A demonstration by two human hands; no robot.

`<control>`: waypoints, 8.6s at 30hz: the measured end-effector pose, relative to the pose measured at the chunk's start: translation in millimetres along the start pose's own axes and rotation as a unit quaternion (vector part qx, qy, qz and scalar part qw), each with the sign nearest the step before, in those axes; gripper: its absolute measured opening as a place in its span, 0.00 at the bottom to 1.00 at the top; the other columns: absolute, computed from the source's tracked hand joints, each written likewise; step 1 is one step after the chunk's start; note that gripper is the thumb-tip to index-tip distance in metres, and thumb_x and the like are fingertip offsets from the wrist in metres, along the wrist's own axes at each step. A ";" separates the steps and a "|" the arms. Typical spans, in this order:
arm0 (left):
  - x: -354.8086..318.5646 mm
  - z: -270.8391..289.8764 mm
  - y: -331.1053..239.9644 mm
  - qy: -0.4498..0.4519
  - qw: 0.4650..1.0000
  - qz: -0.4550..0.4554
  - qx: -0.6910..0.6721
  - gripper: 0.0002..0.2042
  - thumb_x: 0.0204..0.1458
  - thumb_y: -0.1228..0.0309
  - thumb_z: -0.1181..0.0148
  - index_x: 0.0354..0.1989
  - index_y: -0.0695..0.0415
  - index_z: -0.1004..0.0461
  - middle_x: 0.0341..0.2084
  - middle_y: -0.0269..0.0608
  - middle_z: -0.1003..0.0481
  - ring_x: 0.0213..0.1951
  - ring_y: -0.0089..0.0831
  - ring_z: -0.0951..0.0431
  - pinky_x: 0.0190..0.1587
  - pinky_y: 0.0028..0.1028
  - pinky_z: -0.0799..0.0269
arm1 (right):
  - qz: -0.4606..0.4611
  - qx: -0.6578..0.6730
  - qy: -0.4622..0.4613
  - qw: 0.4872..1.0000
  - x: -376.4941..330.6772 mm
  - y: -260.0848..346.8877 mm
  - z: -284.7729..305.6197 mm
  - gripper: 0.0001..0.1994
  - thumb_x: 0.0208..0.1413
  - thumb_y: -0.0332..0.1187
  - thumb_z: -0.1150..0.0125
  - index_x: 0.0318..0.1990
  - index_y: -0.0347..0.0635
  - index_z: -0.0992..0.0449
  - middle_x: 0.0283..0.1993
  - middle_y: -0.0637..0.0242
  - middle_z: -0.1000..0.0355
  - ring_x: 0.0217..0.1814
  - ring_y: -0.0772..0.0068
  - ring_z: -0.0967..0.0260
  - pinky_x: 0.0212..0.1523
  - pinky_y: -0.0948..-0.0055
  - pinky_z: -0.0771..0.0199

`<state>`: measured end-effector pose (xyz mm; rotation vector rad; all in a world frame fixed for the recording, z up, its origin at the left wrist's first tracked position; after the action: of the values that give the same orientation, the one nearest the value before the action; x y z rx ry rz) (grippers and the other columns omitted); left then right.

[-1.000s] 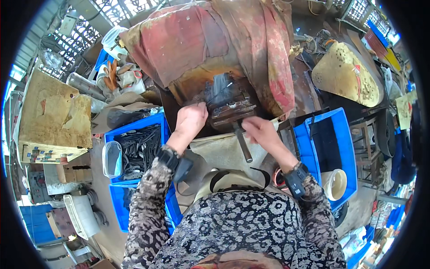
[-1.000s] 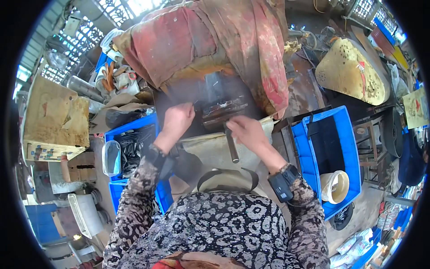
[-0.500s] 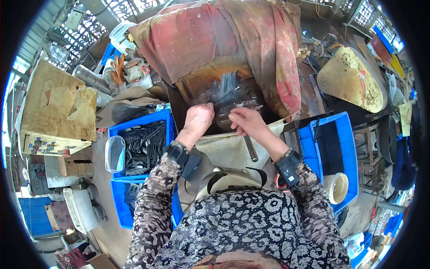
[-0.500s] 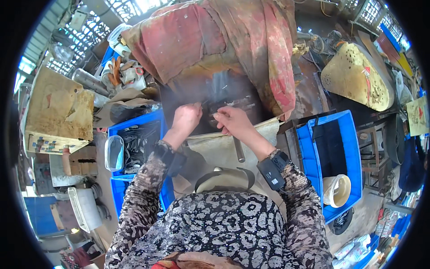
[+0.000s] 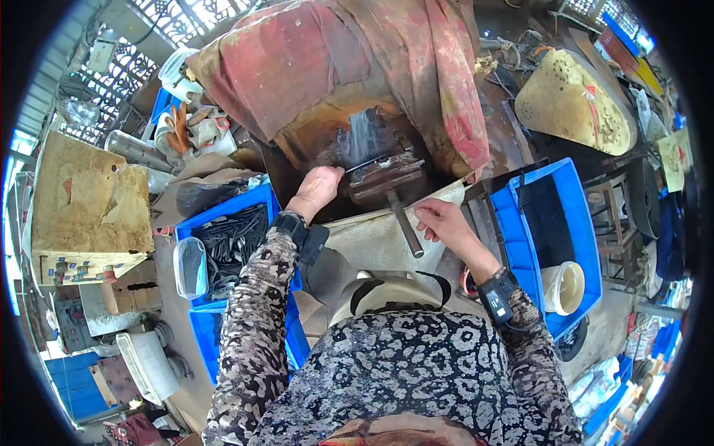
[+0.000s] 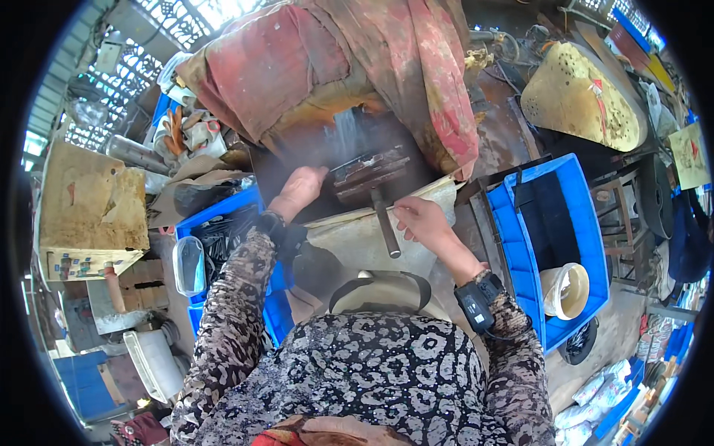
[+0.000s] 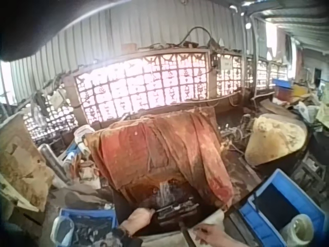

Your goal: The recorder is taking small metal components from a bin and processing them through a grinding or polishing machine.

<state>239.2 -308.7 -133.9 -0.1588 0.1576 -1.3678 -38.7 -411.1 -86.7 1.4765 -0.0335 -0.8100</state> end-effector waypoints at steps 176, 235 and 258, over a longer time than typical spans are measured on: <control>-257.4 -278.0 -197.5 -0.091 0.190 0.499 -0.840 0.14 0.57 0.62 0.44 0.46 0.57 0.25 0.31 0.33 0.24 0.30 0.20 0.27 0.35 0.23 0.33 | -0.355 0.380 -0.097 0.849 -32.1 -317.3 4.6 0.16 0.60 0.44 0.47 0.45 0.41 0.26 0.40 0.63 0.26 0.37 0.63 0.27 0.37 0.65 0.26; -67.8 28.7 -14.2 -0.270 0.904 0.203 -0.262 0.07 0.53 0.67 0.43 0.31 0.57 0.24 0.27 0.52 0.23 0.34 0.53 0.23 0.36 0.46 0.27 | 0.375 -0.468 -0.232 0.766 202.0 257.8 -22.8 0.19 0.57 0.50 0.44 0.41 0.45 0.20 0.38 0.54 0.22 0.44 0.49 0.26 0.46 0.56 0.28; -50.6 -10.8 14.6 -0.132 0.919 0.284 -0.240 0.11 0.50 0.65 0.46 0.29 0.57 0.19 0.30 0.51 0.22 0.38 0.51 0.22 0.43 0.45 0.26 | 0.341 -0.558 -0.231 0.721 137.6 255.1 -73.5 0.29 0.59 0.50 0.46 0.61 0.40 0.37 0.48 0.48 0.26 0.49 0.45 0.29 0.48 0.54 0.29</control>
<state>241.2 -256.5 -146.4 -0.6567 0.2860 -0.6965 216.3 -445.2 65.7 0.0250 -0.3786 -0.3868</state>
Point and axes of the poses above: each hand's wrist, its own x-axis towards the middle knuckle, its own z-axis out of the back of the hand, y = z × x, the point moved 4 cm from there along x, towards the middle knuckle
